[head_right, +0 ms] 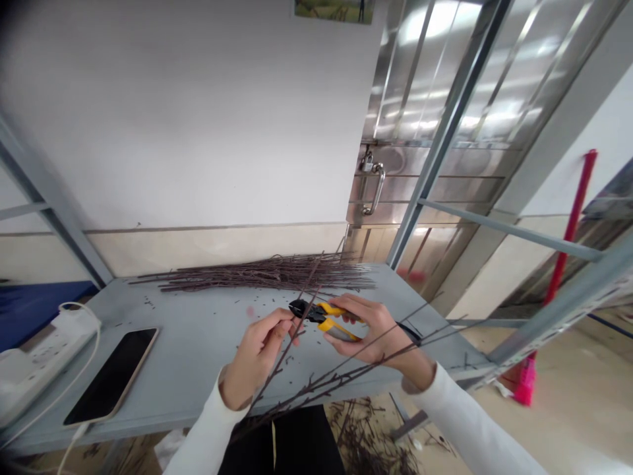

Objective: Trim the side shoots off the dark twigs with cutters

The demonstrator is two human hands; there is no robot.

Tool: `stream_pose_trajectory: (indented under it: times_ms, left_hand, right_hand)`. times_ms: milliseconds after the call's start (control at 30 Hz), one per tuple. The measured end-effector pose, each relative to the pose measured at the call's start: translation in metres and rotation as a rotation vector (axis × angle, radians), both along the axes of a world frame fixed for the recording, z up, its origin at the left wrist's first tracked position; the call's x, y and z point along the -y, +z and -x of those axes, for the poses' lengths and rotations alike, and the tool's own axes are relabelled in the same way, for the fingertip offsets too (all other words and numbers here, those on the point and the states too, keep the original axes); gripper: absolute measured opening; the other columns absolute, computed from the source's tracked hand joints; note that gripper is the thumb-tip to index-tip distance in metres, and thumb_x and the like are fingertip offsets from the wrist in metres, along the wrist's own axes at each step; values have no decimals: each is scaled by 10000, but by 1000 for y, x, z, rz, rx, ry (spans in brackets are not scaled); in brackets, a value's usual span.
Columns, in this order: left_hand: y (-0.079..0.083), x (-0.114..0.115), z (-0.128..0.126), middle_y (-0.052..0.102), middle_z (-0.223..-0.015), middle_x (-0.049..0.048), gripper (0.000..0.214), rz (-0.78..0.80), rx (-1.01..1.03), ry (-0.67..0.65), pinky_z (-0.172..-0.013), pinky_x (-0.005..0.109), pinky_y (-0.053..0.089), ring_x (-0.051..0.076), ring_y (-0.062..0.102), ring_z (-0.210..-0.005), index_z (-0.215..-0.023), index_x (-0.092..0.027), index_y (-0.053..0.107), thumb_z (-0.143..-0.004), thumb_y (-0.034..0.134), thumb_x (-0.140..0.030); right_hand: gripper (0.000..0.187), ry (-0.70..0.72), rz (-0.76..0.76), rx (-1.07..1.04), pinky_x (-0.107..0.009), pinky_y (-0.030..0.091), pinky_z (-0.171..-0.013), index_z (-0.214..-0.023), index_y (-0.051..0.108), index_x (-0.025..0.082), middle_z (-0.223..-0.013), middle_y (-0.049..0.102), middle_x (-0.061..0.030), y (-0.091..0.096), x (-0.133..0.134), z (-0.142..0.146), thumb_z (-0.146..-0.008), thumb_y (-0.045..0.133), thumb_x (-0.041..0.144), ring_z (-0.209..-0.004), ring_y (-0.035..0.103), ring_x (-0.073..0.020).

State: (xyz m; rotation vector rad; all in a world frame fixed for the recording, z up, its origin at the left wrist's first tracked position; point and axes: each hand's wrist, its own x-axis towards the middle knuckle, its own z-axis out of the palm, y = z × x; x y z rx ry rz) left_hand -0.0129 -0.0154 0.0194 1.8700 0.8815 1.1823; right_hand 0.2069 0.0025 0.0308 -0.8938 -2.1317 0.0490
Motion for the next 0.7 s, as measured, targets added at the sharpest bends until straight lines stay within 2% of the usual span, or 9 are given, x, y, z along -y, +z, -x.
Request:
stream_pose_trajectory:
  times_ms: [133, 367, 533, 700]
  left_hand:
    - [1, 0, 0, 604, -680, 8, 264, 6, -4, -3, -529, 228, 326, 111, 412, -500, -871, -174, 582, -953, 355, -284]
    - [1, 1, 1, 605, -705, 21, 263, 0, 6, -11, -617, 236, 374, 143, 527, -635, -870, -178, 577, -957, 351, -281]
    - [0, 1, 0, 615, -705, 25, 264, 8, 5, -6, -606, 235, 379, 145, 536, -630, -876, -178, 580, -956, 352, -285]
    - [2, 2, -1, 607, -695, 20, 262, 13, 5, -1, -594, 233, 367, 139, 517, -610, -871, -177, 580, -954, 356, -285]
  right_hand:
    - [351, 13, -41, -15, -270, 544, -576, -1057, 595, 170, -896, 672, -104, -1, -1, -1, -743, 635, 323, -672, 637, -173]
    - [335, -9, -17, 37, -260, 548, -579, -1054, 603, 170, -890, 679, -101, 3, 2, -1, -746, 630, 299, -664, 646, -168]
    - [291, -22, -37, 1, -246, 537, -512, -995, 628, 180, -818, 691, -84, 3, 2, 0, -746, 624, 331, -580, 630, -155]
    - [296, -66, -6, 14, -250, 546, -533, -985, 648, 180, -833, 696, -84, 4, 3, 2, -730, 641, 331, -602, 641, -159]
